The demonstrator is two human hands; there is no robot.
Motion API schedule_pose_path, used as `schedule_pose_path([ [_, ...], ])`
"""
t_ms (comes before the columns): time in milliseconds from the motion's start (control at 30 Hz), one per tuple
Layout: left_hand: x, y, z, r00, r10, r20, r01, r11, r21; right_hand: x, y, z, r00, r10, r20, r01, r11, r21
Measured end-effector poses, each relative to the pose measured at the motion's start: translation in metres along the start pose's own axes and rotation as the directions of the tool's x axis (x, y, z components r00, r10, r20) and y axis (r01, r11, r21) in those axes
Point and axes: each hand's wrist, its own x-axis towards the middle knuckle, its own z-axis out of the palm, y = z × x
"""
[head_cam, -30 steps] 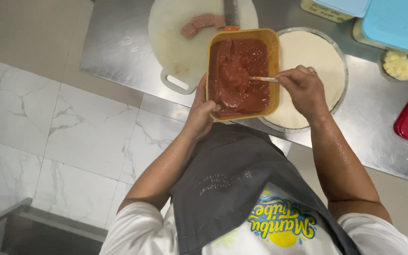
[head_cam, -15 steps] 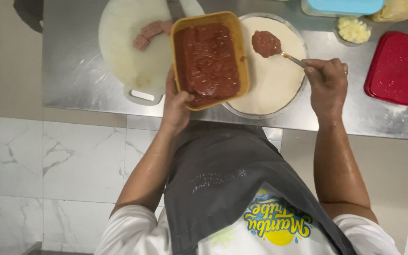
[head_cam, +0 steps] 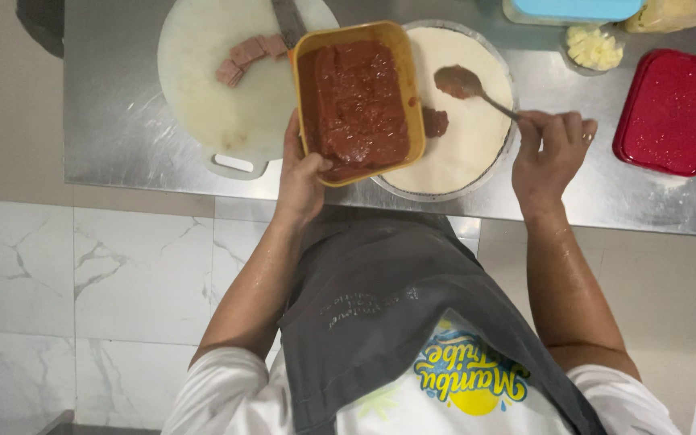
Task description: The person cleans a stainless steel countertop with a cloth, washes the cloth in a sink, and then slices processed meat on a cutting board. They spread tomato sauce onto a round pizza base using a spoon.
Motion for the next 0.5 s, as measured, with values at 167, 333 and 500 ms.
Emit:
schedule_pose_path([
  [167,0.002,-0.011,0.021,0.999,-0.003,0.036,0.004,0.999,-0.032,0.034,-0.038,-0.004,0.983,-0.182,0.001,0.181,0.980,0.076],
  [333,0.004,-0.016,0.038,0.999,-0.026,0.018,0.027,1.000,-0.011,0.035,-0.075,0.006,0.982,-0.120,0.144,0.131,0.989,-0.070],
  [500,0.004,-0.021,0.041,0.999,0.005,0.047,-0.007,0.999,0.031,0.023,-0.076,0.013,0.891,0.156,0.426,-0.270,0.937,0.220],
])
